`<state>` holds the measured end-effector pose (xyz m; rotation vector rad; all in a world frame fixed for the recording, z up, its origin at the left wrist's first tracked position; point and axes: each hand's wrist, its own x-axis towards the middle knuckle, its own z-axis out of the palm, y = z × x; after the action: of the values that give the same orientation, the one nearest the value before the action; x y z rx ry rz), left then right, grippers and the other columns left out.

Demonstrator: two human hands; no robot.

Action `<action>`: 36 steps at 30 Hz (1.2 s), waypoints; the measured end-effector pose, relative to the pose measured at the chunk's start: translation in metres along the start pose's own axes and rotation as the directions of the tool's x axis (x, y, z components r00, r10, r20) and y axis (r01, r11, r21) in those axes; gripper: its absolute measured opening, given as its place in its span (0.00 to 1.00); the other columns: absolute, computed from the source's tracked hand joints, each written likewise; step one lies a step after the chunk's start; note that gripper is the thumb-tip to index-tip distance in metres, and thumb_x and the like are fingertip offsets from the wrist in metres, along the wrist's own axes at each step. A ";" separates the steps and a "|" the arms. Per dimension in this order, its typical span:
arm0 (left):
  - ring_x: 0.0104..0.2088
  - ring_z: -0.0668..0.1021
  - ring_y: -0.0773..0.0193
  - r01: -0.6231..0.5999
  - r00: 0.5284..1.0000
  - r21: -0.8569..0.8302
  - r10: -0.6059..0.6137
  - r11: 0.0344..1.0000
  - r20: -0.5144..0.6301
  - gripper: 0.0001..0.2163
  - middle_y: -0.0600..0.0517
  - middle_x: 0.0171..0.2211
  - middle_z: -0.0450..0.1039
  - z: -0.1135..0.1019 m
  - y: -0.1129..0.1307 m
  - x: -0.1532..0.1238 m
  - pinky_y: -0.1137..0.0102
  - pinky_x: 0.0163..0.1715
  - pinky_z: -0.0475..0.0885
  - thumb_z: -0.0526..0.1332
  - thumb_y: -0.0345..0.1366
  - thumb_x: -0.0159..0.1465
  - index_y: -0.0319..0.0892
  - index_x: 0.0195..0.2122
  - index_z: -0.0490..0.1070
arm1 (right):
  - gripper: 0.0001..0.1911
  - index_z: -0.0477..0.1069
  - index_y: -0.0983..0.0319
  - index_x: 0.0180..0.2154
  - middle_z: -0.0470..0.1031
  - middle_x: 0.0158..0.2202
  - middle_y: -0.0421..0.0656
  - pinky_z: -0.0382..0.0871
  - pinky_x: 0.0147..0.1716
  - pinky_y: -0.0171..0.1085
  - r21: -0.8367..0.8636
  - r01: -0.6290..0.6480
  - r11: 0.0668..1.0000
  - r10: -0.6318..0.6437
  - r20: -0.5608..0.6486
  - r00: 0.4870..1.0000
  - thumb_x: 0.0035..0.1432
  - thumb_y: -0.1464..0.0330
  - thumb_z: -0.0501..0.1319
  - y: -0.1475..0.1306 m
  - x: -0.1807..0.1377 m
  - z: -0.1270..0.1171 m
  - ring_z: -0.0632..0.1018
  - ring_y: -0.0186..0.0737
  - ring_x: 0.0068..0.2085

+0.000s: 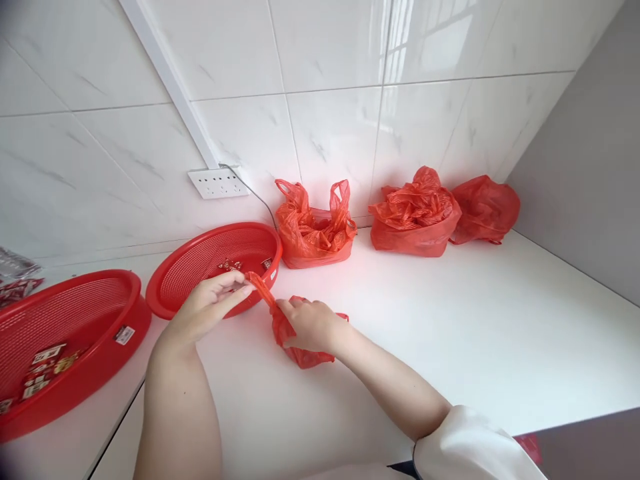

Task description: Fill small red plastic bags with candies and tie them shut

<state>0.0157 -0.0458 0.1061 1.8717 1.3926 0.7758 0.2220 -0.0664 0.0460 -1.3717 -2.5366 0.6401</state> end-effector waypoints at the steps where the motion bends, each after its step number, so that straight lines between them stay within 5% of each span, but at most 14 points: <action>1: 0.45 0.79 0.56 0.000 1.000 0.005 0.000 1.000 -0.017 0.12 0.52 0.41 0.79 -0.001 0.000 -0.001 0.64 0.48 0.72 0.62 0.49 0.61 0.46 0.37 0.75 | 0.26 0.65 0.60 0.57 0.77 0.46 0.48 0.69 0.35 0.41 -0.011 -0.016 1.000 0.017 0.011 1.000 0.56 0.66 0.61 0.003 -0.003 0.003 0.78 0.48 0.39; 3: 0.46 0.79 0.56 0.006 0.996 -0.013 -0.007 1.000 -0.084 0.13 0.51 0.43 0.79 -0.003 0.001 -0.001 0.63 0.50 0.72 0.62 0.50 0.61 0.47 0.38 0.75 | 0.18 0.69 0.59 0.50 0.78 0.40 0.44 0.65 0.32 0.38 -0.034 -0.072 0.997 0.072 -0.020 0.997 0.59 0.74 0.53 0.015 -0.017 0.000 0.77 0.42 0.34; 7: 0.45 0.80 0.56 0.014 0.979 -0.063 -0.027 0.998 -0.200 0.13 0.50 0.43 0.80 -0.003 0.002 -0.001 0.61 0.51 0.72 0.61 0.50 0.62 0.47 0.36 0.75 | 0.18 0.70 0.57 0.45 0.77 0.38 0.42 0.63 0.33 0.35 -0.043 -0.218 0.975 0.212 -0.108 0.971 0.59 0.78 0.48 0.056 -0.064 -0.025 0.76 0.39 0.35; 10: 0.43 0.81 0.56 -0.012 0.968 -0.091 -0.011 0.996 -0.253 0.12 0.49 0.39 0.80 0.001 0.006 -0.001 0.61 0.50 0.74 0.62 0.48 0.61 0.45 0.34 0.74 | 0.19 0.71 0.56 0.46 0.78 0.40 0.43 0.64 0.33 0.35 -0.039 -0.443 0.896 0.432 -0.156 0.888 0.59 0.76 0.48 0.096 -0.109 -0.045 0.76 0.39 0.36; 13: 0.40 0.82 0.56 -0.073 0.942 -0.131 0.025 0.989 -0.335 0.11 0.49 0.35 0.80 0.005 0.010 0.000 0.61 0.46 0.77 0.62 0.46 0.61 0.44 0.34 0.74 | 0.19 0.72 0.55 0.46 0.78 0.40 0.46 0.65 0.29 0.37 0.006 -0.648 0.762 0.630 -0.238 0.739 0.56 0.74 0.51 0.143 -0.153 -0.059 0.77 0.43 0.34; 16: 0.37 0.82 0.58 -0.120 0.923 -0.154 0.052 0.981 -0.382 0.10 0.50 0.31 0.79 0.008 0.012 0.000 0.63 0.44 0.78 0.62 0.44 0.60 0.43 0.33 0.74 | 0.20 0.74 0.56 0.44 0.78 0.36 0.51 0.65 0.25 0.41 0.087 -0.841 0.533 0.795 -0.391 0.463 0.51 0.76 0.53 0.186 -0.190 -0.069 0.77 0.49 0.31; 18: 0.36 0.82 0.58 -0.128 0.918 -0.159 0.056 0.979 -0.393 0.10 0.50 0.30 0.79 0.008 0.012 0.000 0.63 0.43 0.78 0.62 0.44 0.60 0.43 0.33 0.74 | 0.19 0.75 0.57 0.42 0.77 0.40 0.57 0.65 0.26 0.47 0.115 -0.880 0.461 0.763 -0.558 0.327 0.51 0.75 0.53 0.204 -0.205 -0.074 0.77 0.57 0.36; 20: 0.35 0.82 0.59 -0.122 0.918 -0.157 0.051 0.980 -0.392 0.10 0.50 0.30 0.79 0.008 0.012 0.001 0.63 0.42 0.78 0.62 0.44 0.60 0.43 0.33 0.74 | 0.16 0.74 0.56 0.41 0.75 0.44 0.60 0.65 0.30 0.52 0.128 -0.863 0.489 0.653 -0.710 0.264 0.54 0.73 0.53 0.210 -0.210 -0.078 0.76 0.62 0.43; 22: 0.35 0.82 0.59 -0.112 0.922 -0.147 0.048 0.983 -0.383 0.10 0.50 0.30 0.79 0.008 0.012 0.001 0.63 0.42 0.78 0.62 0.45 0.60 0.43 0.33 0.74 | 0.13 0.74 0.55 0.42 0.74 0.47 0.59 0.66 0.35 0.52 0.120 -0.800 0.588 0.549 -0.785 0.287 0.56 0.70 0.55 0.206 -0.201 -0.082 0.74 0.61 0.48; 29: 0.35 0.82 0.59 -0.073 0.935 -0.119 0.027 0.990 -0.353 0.10 0.51 0.30 0.79 0.009 0.009 0.002 0.63 0.41 0.77 0.62 0.45 0.60 0.44 0.34 0.74 | 0.12 0.74 0.61 0.42 0.77 0.46 0.48 0.70 0.44 0.43 0.123 -0.386 0.914 0.353 -0.711 0.608 0.61 0.68 0.55 0.154 -0.103 -0.086 0.78 0.45 0.44; 33: 0.36 0.82 0.59 -0.064 0.948 -0.133 0.018 0.989 -0.319 0.10 0.50 0.31 0.80 0.010 0.009 0.002 0.63 0.42 0.77 0.62 0.45 0.61 0.44 0.34 0.73 | 0.12 0.76 0.62 0.42 0.78 0.44 0.48 0.70 0.45 0.40 0.137 -0.167 0.976 0.215 -0.660 0.719 0.62 0.70 0.54 0.124 -0.025 -0.081 0.78 0.43 0.45; 36: 0.38 0.82 0.59 -0.051 0.959 -0.139 0.010 0.989 -0.284 0.10 0.50 0.32 0.80 0.013 0.011 0.003 0.63 0.44 0.76 0.62 0.45 0.61 0.44 0.34 0.73 | 0.15 0.73 0.64 0.49 0.76 0.50 0.51 0.68 0.49 0.39 0.159 -0.120 0.980 0.194 -0.622 0.758 0.64 0.70 0.54 0.110 0.033 -0.074 0.77 0.43 0.47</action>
<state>0.0325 -0.0474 0.1070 1.7222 1.4367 1.1665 0.3125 0.0342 0.0606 -1.4585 -1.8305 0.2570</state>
